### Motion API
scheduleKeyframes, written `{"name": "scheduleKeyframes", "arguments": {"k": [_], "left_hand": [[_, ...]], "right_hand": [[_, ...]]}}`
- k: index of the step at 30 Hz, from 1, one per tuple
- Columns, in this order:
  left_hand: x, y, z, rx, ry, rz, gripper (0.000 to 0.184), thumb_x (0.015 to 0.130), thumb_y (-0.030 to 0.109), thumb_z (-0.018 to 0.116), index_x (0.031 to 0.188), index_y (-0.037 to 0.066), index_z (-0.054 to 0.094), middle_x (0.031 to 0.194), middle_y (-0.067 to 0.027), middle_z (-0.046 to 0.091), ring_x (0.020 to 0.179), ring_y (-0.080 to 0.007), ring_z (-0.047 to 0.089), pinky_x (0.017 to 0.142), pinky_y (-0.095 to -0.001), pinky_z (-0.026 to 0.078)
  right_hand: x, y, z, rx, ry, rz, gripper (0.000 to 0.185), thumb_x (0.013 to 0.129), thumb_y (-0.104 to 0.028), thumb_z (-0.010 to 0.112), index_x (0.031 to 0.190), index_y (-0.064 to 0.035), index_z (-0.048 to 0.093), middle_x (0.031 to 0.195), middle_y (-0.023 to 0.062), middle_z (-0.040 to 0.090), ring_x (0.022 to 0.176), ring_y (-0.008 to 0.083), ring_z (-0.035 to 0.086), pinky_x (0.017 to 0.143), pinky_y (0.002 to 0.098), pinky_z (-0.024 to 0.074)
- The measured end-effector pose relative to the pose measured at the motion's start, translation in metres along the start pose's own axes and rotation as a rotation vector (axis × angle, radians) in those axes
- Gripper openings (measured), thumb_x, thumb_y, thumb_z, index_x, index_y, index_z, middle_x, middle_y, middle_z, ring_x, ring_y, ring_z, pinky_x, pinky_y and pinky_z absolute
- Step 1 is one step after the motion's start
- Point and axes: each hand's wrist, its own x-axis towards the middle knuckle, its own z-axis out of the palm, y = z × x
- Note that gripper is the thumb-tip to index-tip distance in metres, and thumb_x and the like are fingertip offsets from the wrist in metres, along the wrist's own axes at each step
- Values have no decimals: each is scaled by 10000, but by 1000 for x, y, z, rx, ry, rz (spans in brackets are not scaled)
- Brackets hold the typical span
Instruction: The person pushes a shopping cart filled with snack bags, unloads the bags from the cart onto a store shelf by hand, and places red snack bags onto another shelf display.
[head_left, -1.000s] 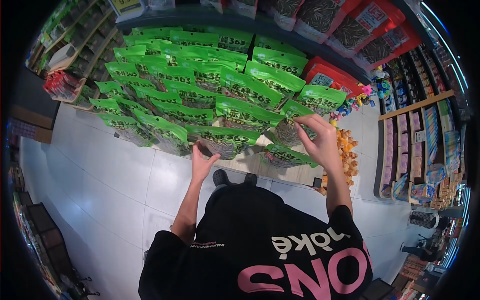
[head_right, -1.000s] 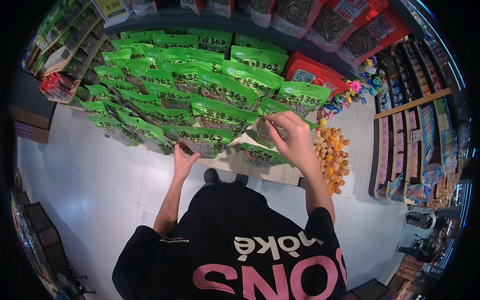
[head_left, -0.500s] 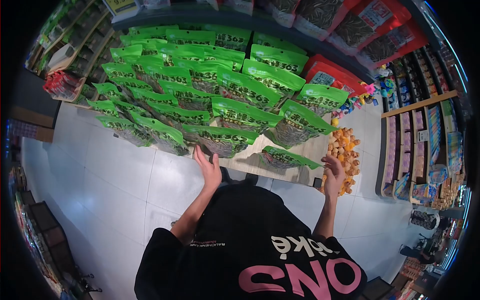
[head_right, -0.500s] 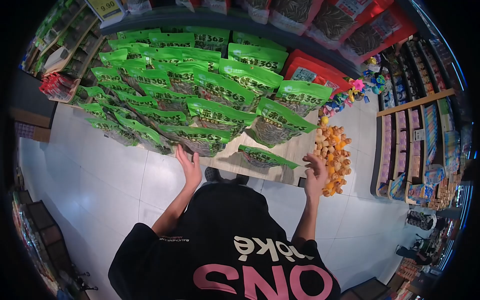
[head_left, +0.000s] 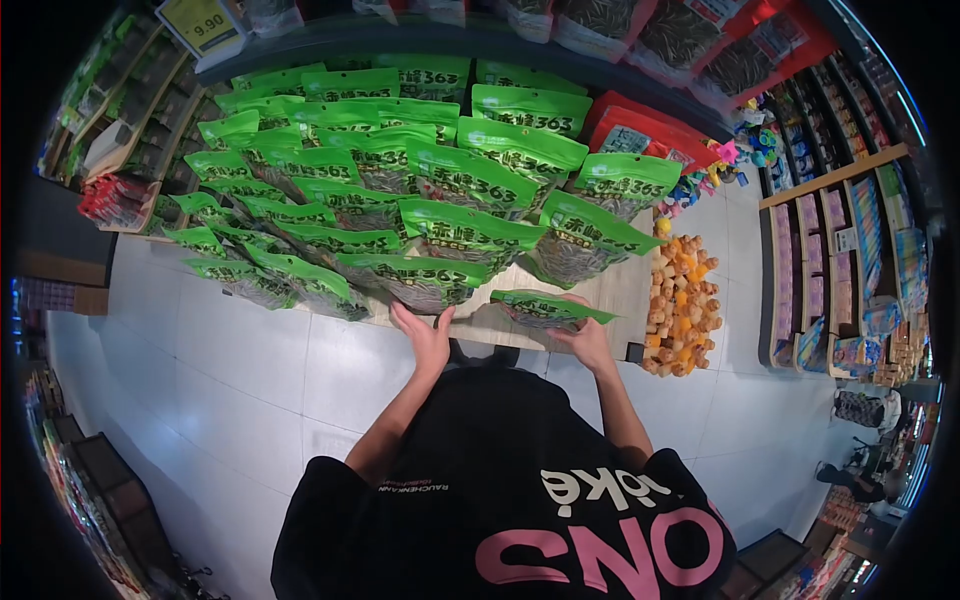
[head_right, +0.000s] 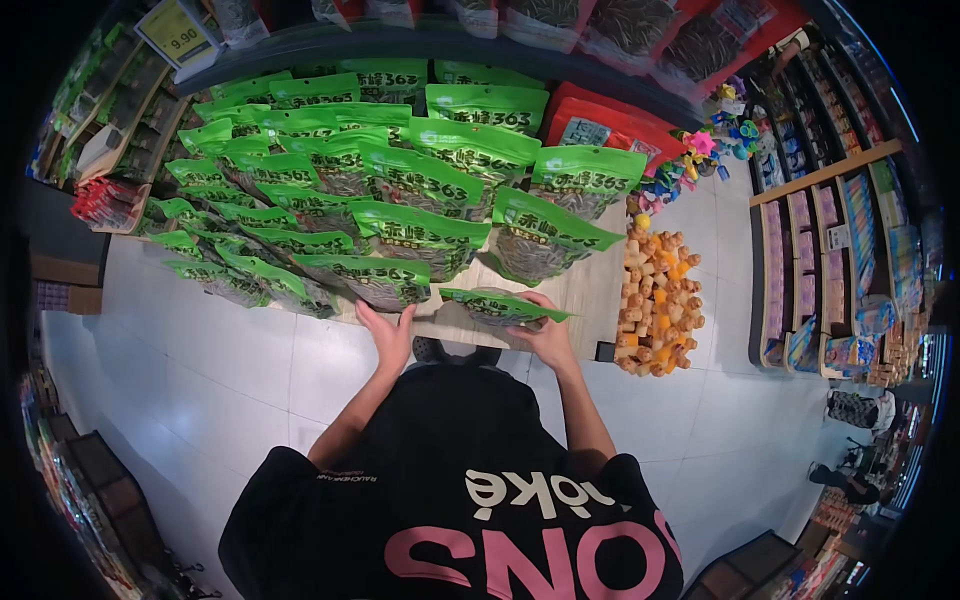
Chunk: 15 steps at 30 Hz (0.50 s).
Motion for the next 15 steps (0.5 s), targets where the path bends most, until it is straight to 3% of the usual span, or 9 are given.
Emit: {"name": "scheduleKeyframes", "arguments": {"k": [4, 13, 15], "left_hand": [[1, 2, -5, 16, -6, -13, 1075, 807, 333, 777, 1428, -156, 47, 1457, -351, 129, 1375, -492, 172, 1144, -502, 180], [2, -8, -8, 3, 28, 58, 911, 739, 3, 761, 1404, -139, 155, 1403, -343, 205, 1325, -507, 242, 1122, -507, 230], [3, -11, -9, -1, 20, 62, 870, 752, -13, 740, 1399, -134, 170, 1396, -341, 218, 1319, -508, 254, 1117, -506, 239]], "right_hand": [[1, -11, 16, -68, -80, -25, 617, 659, 54, 825, 1211, -58, 574, 1175, 45, 597, 1109, 169, 564, 977, 308, 453], [9, -10, 56, -46, -110, -89, 604, 660, 47, 827, 1205, -47, 583, 1159, 55, 606, 1106, 168, 566, 955, 306, 461], [9, -11, 59, -38, -108, -86, 604, 660, 47, 826, 1206, -44, 584, 1154, 57, 609, 1094, 164, 572, 938, 300, 470]]}}
